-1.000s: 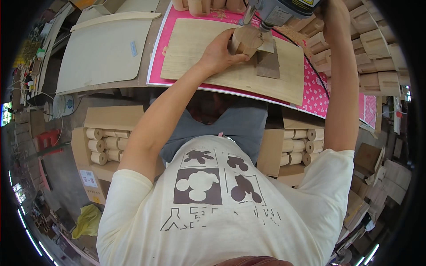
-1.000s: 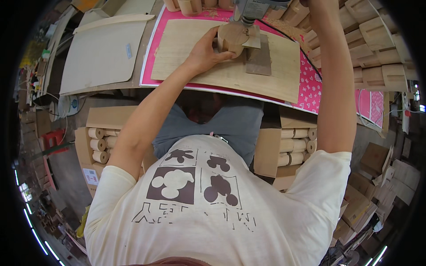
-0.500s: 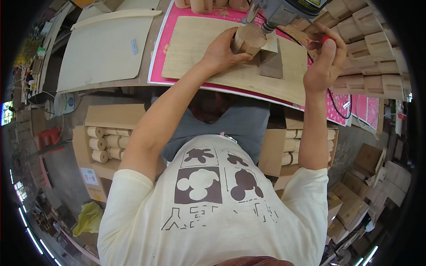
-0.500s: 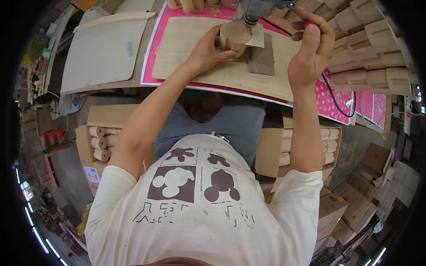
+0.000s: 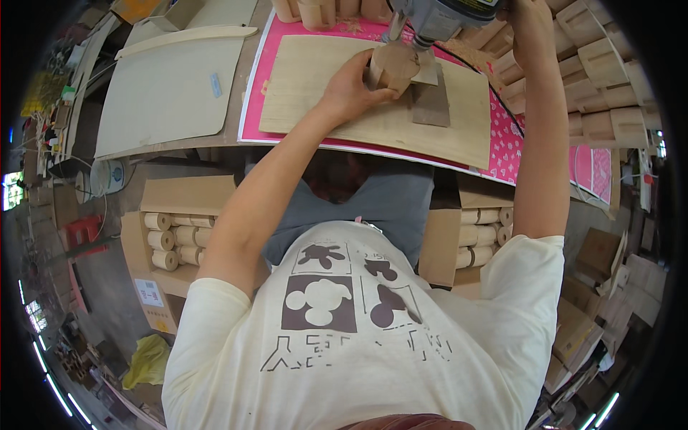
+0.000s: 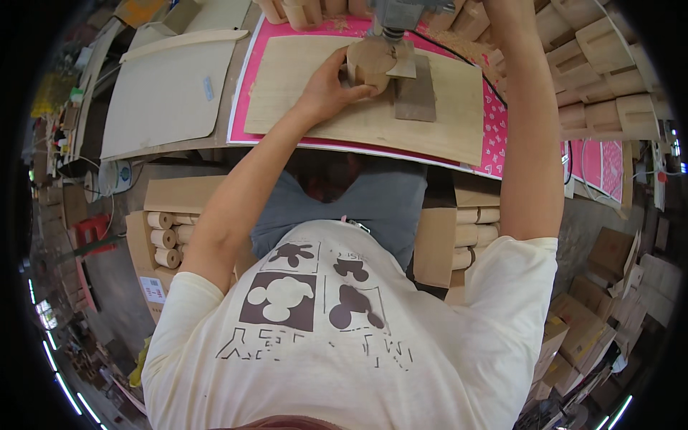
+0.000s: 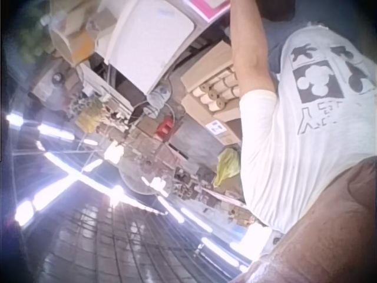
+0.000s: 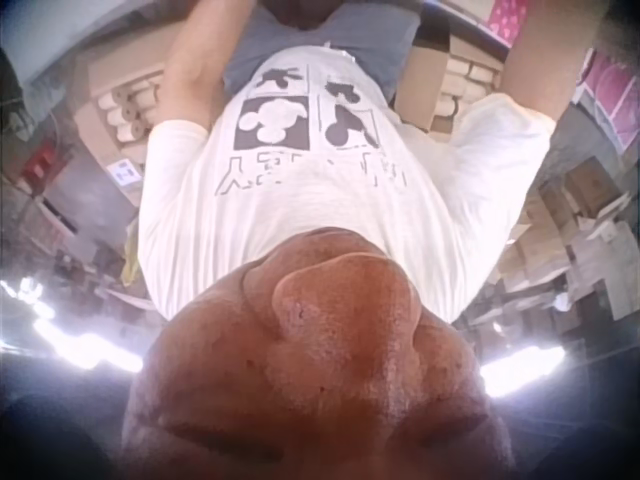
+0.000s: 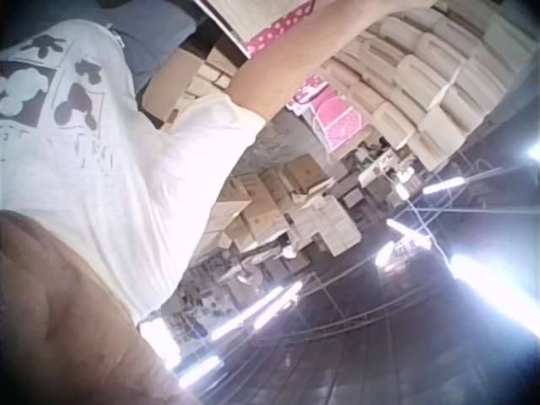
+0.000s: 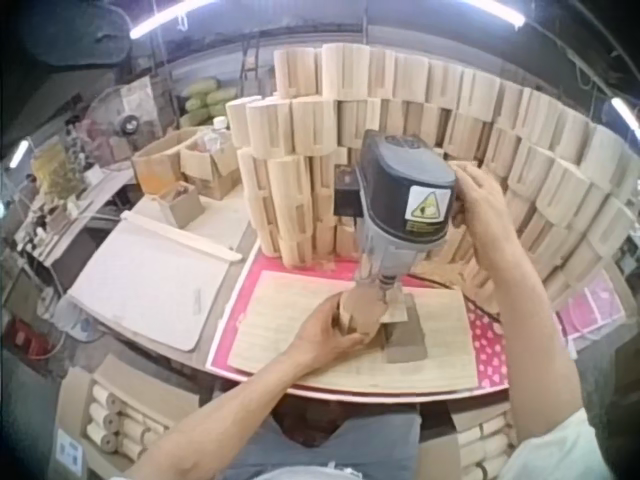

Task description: Operator uses a vertical router/drill press to process small cylindrical wooden blocks.

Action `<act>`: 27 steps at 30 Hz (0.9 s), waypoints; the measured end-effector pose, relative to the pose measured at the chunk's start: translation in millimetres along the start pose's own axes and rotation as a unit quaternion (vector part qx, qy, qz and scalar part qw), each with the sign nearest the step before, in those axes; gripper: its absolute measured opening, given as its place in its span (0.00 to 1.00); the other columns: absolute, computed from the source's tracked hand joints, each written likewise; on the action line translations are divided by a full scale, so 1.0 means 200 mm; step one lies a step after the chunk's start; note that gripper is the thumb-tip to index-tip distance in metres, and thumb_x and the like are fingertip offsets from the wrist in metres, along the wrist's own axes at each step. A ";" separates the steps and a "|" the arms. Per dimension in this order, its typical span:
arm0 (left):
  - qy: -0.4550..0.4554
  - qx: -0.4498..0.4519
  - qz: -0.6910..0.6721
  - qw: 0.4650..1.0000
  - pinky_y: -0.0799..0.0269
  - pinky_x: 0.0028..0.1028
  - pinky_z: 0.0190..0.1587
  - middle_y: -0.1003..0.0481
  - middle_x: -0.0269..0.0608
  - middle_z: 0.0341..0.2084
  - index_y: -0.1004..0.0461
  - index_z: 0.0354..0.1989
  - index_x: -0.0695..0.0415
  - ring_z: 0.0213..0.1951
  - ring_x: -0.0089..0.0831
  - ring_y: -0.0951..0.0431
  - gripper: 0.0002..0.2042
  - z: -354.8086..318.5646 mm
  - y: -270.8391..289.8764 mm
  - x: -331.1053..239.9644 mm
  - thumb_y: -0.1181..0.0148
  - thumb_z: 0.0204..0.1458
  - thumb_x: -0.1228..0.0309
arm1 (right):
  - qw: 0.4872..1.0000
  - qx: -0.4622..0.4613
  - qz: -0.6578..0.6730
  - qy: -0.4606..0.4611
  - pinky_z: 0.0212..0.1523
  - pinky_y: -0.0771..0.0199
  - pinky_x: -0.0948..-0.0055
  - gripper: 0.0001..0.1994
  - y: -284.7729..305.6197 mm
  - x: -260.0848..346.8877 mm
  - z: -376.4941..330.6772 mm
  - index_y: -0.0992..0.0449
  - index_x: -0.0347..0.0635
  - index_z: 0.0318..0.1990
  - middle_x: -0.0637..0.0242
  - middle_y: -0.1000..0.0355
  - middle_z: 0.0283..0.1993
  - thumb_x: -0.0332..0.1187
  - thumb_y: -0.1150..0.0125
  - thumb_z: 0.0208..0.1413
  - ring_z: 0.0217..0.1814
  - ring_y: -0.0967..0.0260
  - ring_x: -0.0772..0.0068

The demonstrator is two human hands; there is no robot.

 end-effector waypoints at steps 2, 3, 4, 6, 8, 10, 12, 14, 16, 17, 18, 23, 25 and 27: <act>0.012 0.014 -0.035 0.999 0.20 0.40 0.65 0.17 0.54 0.61 0.29 0.77 0.61 0.60 0.46 0.15 0.48 0.00 -0.01 0.02 0.12 0.49 0.56 | 1.000 -0.015 -0.009 0.006 0.36 0.30 0.78 0.18 -0.03 0.03 -0.05 0.14 0.43 0.58 0.74 0.19 0.42 0.46 0.40 0.80 0.35 0.28 0.82; 0.013 0.014 -0.036 0.999 0.20 0.40 0.65 0.17 0.54 0.61 0.29 0.77 0.61 0.60 0.46 0.15 0.48 0.00 -0.01 0.02 0.12 0.49 0.56 | 1.000 -0.015 -0.010 0.005 0.36 0.30 0.78 0.18 -0.03 0.03 -0.08 0.14 0.43 0.58 0.74 0.19 0.42 0.46 0.40 0.80 0.35 0.28 0.82; 0.023 0.020 -0.039 0.999 0.20 0.40 0.65 0.17 0.53 0.60 0.29 0.77 0.61 0.59 0.45 0.15 0.48 0.00 -0.01 0.03 0.12 0.49 0.56 | 0.999 -0.045 0.008 -0.019 0.36 0.30 0.79 0.18 0.01 -0.01 -0.11 0.14 0.43 0.60 0.73 0.18 0.43 0.46 0.41 0.80 0.36 0.27 0.82; 0.038 0.020 -0.035 0.998 0.20 0.40 0.64 0.16 0.53 0.60 0.29 0.77 0.61 0.58 0.44 0.15 0.48 -0.02 0.01 0.04 0.11 0.49 0.56 | 0.996 -0.071 0.034 -0.045 0.35 0.30 0.79 0.19 0.05 -0.17 -0.16 0.14 0.42 0.62 0.73 0.17 0.44 0.46 0.41 0.81 0.36 0.26 0.81; 0.055 0.018 -0.047 0.997 0.20 0.39 0.64 0.17 0.53 0.60 0.28 0.76 0.62 0.58 0.43 0.15 0.47 -0.02 0.03 0.03 0.11 0.48 0.56 | 0.994 -0.039 -0.035 -0.097 0.45 0.21 0.73 0.22 0.15 -0.47 -0.23 0.21 0.35 0.68 0.62 0.15 0.59 0.44 0.40 0.81 0.49 0.19 0.76; 0.055 0.002 -0.022 0.998 0.20 0.40 0.64 0.17 0.53 0.60 0.28 0.74 0.62 0.58 0.43 0.16 0.46 -0.05 0.08 0.04 0.11 0.48 0.57 | 0.984 -0.058 -0.063 -0.159 0.44 0.22 0.74 0.23 0.15 -0.66 -0.41 0.19 0.37 0.68 0.64 0.16 0.59 0.46 0.37 0.79 0.49 0.19 0.77; 0.053 -0.012 0.004 0.998 0.20 0.40 0.64 0.18 0.52 0.60 0.27 0.73 0.62 0.59 0.43 0.16 0.45 -0.08 0.10 0.06 0.11 0.49 0.58 | 0.983 -0.039 -0.085 -0.161 0.49 0.19 0.70 0.23 0.14 -0.83 -0.57 0.18 0.35 0.67 0.61 0.15 0.59 0.45 0.37 0.78 0.52 0.17 0.71; 0.046 -0.092 0.057 0.993 0.20 0.40 0.64 0.19 0.52 0.59 0.26 0.70 0.63 0.61 0.44 0.17 0.41 -0.15 0.16 0.10 0.12 0.51 0.60 | 0.979 -0.028 -0.157 -0.127 0.52 0.19 0.68 0.23 0.15 -0.95 -0.72 0.18 0.34 0.67 0.58 0.15 0.59 0.44 0.37 0.78 0.53 0.17 0.67; 0.053 -0.068 0.065 0.994 0.21 0.40 0.65 0.19 0.50 0.62 0.27 0.72 0.62 0.62 0.42 0.17 0.40 -0.25 0.15 0.07 0.12 0.53 0.61 | 0.969 -0.020 -0.229 -0.090 0.55 0.18 0.65 0.22 0.16 -1.02 -0.80 0.18 0.34 0.67 0.56 0.15 0.59 0.43 0.37 0.78 0.55 0.16 0.63; 0.059 -0.048 0.070 0.995 0.21 0.39 0.66 0.20 0.48 0.64 0.29 0.73 0.61 0.64 0.41 0.18 0.40 -0.29 0.15 0.05 0.13 0.55 0.63 | 0.970 -0.014 -0.227 -0.091 0.58 0.18 0.64 0.20 0.15 -1.06 -0.84 0.17 0.34 0.66 0.53 0.15 0.58 0.41 0.36 0.78 0.56 0.16 0.60; 0.061 -0.048 0.072 0.994 0.21 0.39 0.66 0.20 0.48 0.64 0.29 0.73 0.61 0.64 0.41 0.18 0.40 -0.33 0.17 0.05 0.13 0.55 0.63 | 0.970 -0.006 -0.226 -0.090 0.61 0.18 0.62 0.19 0.13 -1.06 -0.86 0.17 0.34 0.64 0.51 0.16 0.58 0.39 0.36 0.77 0.58 0.16 0.57; 0.037 -0.073 0.064 0.995 0.22 0.41 0.67 0.25 0.47 0.71 0.32 0.77 0.59 0.68 0.40 0.21 0.43 -0.31 0.24 0.05 0.14 0.55 0.64 | 0.965 -0.019 -0.254 -0.065 0.60 0.18 0.61 0.14 0.09 -1.04 -0.87 0.14 0.36 0.59 0.52 0.16 0.55 0.35 0.34 0.75 0.56 0.16 0.55; 0.006 -0.060 0.057 0.997 0.21 0.41 0.66 0.23 0.50 0.69 0.35 0.80 0.60 0.66 0.42 0.19 0.46 -0.19 0.20 0.04 0.14 0.54 0.63 | 0.961 -0.019 -0.270 -0.058 0.60 0.18 0.60 0.13 0.09 -1.05 -0.88 0.13 0.36 0.57 0.52 0.16 0.54 0.34 0.34 0.74 0.56 0.16 0.53; -0.026 -0.045 0.049 0.997 0.20 0.42 0.65 0.21 0.52 0.68 0.38 0.82 0.60 0.65 0.45 0.18 0.50 -0.11 0.19 -0.01 0.13 0.54 0.63 | 0.948 -0.004 -0.316 -0.038 0.59 0.18 0.63 0.14 0.07 -1.04 -0.88 0.14 0.35 0.60 0.52 0.15 0.55 0.33 0.35 0.76 0.55 0.15 0.59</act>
Point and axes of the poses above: each hand's wrist, its own z-axis towards the middle knuckle, its own y-axis out of the back of the hand, x = y × z, the point moved 8 cm from there along z, towards the middle knuckle
